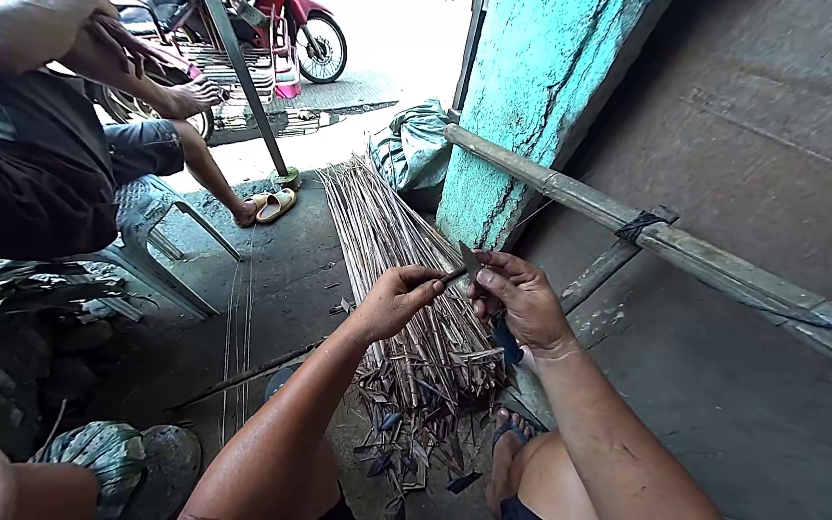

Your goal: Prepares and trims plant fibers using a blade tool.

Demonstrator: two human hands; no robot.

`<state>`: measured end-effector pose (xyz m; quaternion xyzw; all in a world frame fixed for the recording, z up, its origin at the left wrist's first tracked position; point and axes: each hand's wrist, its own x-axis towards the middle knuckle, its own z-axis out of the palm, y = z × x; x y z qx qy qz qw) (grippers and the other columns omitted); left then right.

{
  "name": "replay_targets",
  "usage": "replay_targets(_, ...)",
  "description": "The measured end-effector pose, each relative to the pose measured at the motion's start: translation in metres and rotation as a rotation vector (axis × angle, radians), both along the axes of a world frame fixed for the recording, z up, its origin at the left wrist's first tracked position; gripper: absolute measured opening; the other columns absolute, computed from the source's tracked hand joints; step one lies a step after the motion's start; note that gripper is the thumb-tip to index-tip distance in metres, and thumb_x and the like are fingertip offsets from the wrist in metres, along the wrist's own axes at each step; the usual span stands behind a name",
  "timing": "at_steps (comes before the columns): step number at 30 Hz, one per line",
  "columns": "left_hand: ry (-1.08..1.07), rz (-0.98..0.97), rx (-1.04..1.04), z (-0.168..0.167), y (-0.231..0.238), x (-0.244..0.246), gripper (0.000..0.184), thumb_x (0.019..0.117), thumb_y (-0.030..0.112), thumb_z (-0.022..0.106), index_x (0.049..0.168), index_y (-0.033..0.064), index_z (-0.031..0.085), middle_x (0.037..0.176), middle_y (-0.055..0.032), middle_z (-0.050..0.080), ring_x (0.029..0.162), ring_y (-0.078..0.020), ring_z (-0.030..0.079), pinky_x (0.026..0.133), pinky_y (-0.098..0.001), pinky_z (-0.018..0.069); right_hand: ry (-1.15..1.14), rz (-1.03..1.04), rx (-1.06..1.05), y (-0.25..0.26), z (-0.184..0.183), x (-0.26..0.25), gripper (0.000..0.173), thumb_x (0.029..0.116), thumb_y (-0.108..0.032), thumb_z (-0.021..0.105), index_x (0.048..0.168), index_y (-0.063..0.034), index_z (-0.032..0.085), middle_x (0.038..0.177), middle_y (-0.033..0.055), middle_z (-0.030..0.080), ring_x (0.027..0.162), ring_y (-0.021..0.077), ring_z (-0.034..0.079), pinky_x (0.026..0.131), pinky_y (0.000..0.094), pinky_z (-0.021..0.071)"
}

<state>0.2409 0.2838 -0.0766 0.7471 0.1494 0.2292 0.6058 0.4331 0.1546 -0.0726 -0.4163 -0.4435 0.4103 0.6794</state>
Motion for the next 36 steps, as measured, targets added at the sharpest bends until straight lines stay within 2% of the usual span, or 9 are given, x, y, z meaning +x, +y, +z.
replay_targets(4, 0.026, -0.168, -0.159, -0.001, 0.011, -0.009, 0.033, 0.1094, 0.02, 0.044, 0.109, 0.0016, 0.071, 0.099, -0.0016, 0.073, 0.084, -0.0074, 0.069, 0.082, -0.0265, 0.0584, 0.052, 0.033, 0.09, 0.0, 0.001, 0.014, 0.024, 0.1037, -0.008, 0.056, 0.122, -0.0082, 0.071, 0.082, 0.0113, 0.074, 0.057, 0.0126, 0.067, 0.054, 0.026, 0.0596)
replay_targets(7, 0.033, -0.168, -0.17, 0.001, 0.009, -0.009, 0.024, 0.1062, 0.017, 0.054, 0.105, 0.0024, 0.072, 0.098, -0.0017, 0.073, 0.083, -0.0078, 0.069, 0.082, -0.0267, 0.059, 0.057, 0.036, 0.098, 0.002, -0.001, 0.014, 0.024, 0.104, -0.009, 0.056, 0.123, -0.0084, 0.07, 0.083, 0.0114, 0.073, 0.057, 0.013, 0.068, 0.054, 0.0265, 0.0599)
replay_targets(10, 0.024, -0.11, -0.185, 0.001, 0.007, -0.006, 0.018, 0.1019, 0.015, 0.062, 0.104, 0.0016, 0.073, 0.088, -0.0028, 0.072, 0.077, -0.0097, 0.068, 0.075, -0.027, 0.059, 0.04, 0.082, 0.066, 0.001, -0.002, 0.012, 0.025, 0.1036, -0.009, 0.056, 0.126, -0.0082, 0.067, 0.083, 0.0105, 0.073, 0.058, 0.0127, 0.068, 0.056, 0.0266, 0.0603)
replay_targets(15, 0.012, -0.091, -0.258, 0.002, 0.01, -0.005, 0.01, 0.0967, 0.011, 0.069, 0.099, 0.0024, 0.072, 0.085, -0.0047, 0.072, 0.075, -0.0123, 0.07, 0.073, -0.0285, 0.0601, -0.051, 0.183, -0.018, -0.003, -0.006, 0.008, 0.022, 0.1013, -0.007, 0.059, 0.123, -0.0047, 0.062, 0.084, 0.0085, 0.074, 0.06, 0.0132, 0.069, 0.055, 0.0262, 0.0601)
replay_targets(20, -0.023, -0.136, -0.306, -0.001, 0.009, -0.003, 0.021, 0.1029, 0.016, 0.06, 0.113, 0.0013, 0.072, 0.091, -0.0064, 0.072, 0.077, -0.0122, 0.069, 0.073, -0.027, 0.059, -0.101, 0.158, -0.034, -0.001, -0.011, 0.001, 0.019, 0.1021, -0.004, 0.059, 0.119, 0.0001, 0.066, 0.085, 0.0097, 0.074, 0.061, 0.0127, 0.069, 0.054, 0.0253, 0.0597)
replay_targets(22, -0.044, -0.118, -0.324, -0.001, 0.009, -0.002, 0.024, 0.1055, 0.019, 0.055, 0.105, 0.0021, 0.073, 0.092, -0.0069, 0.072, 0.078, -0.0119, 0.068, 0.073, -0.0262, 0.0579, -0.109, 0.17, -0.048, -0.001, -0.011, 0.0, 0.021, 0.1022, -0.004, 0.058, 0.121, 0.0012, 0.067, 0.086, 0.0093, 0.074, 0.062, 0.0124, 0.069, 0.055, 0.025, 0.0599)
replay_targets(26, -0.025, -0.136, -0.304, -0.003, 0.013, -0.001, 0.019, 0.102, 0.014, 0.06, 0.092, 0.0029, 0.071, 0.082, -0.0052, 0.071, 0.074, -0.0112, 0.068, 0.073, -0.0269, 0.0583, -0.116, 0.192, -0.058, -0.001, -0.01, -0.003, 0.02, 0.1022, -0.004, 0.059, 0.12, 0.0019, 0.065, 0.087, 0.0086, 0.074, 0.062, 0.0123, 0.069, 0.055, 0.025, 0.0603)
replay_targets(30, -0.014, -0.163, -0.284, -0.005, 0.011, 0.0, 0.018, 0.1011, 0.013, 0.057, 0.09, 0.0032, 0.067, 0.076, -0.0039, 0.067, 0.07, -0.0098, 0.063, 0.07, -0.0263, 0.0546, -0.145, 0.258, -0.087, -0.001, -0.009, -0.005, 0.015, 0.1008, -0.008, 0.063, 0.114, -0.0001, 0.062, 0.089, 0.0084, 0.075, 0.063, 0.0138, 0.07, 0.054, 0.0261, 0.0604)
replay_targets(36, 0.004, -0.296, -0.296, -0.002, 0.007, -0.001, 0.021, 0.1026, 0.018, 0.055, 0.087, 0.0072, 0.064, 0.071, 0.0, 0.062, 0.064, -0.0063, 0.059, 0.061, -0.0219, 0.0498, -0.186, 0.323, -0.114, -0.003, -0.006, -0.002, 0.019, 0.0991, -0.008, 0.066, 0.116, 0.0006, 0.065, 0.093, 0.0077, 0.076, 0.066, 0.0131, 0.071, 0.056, 0.026, 0.0612)
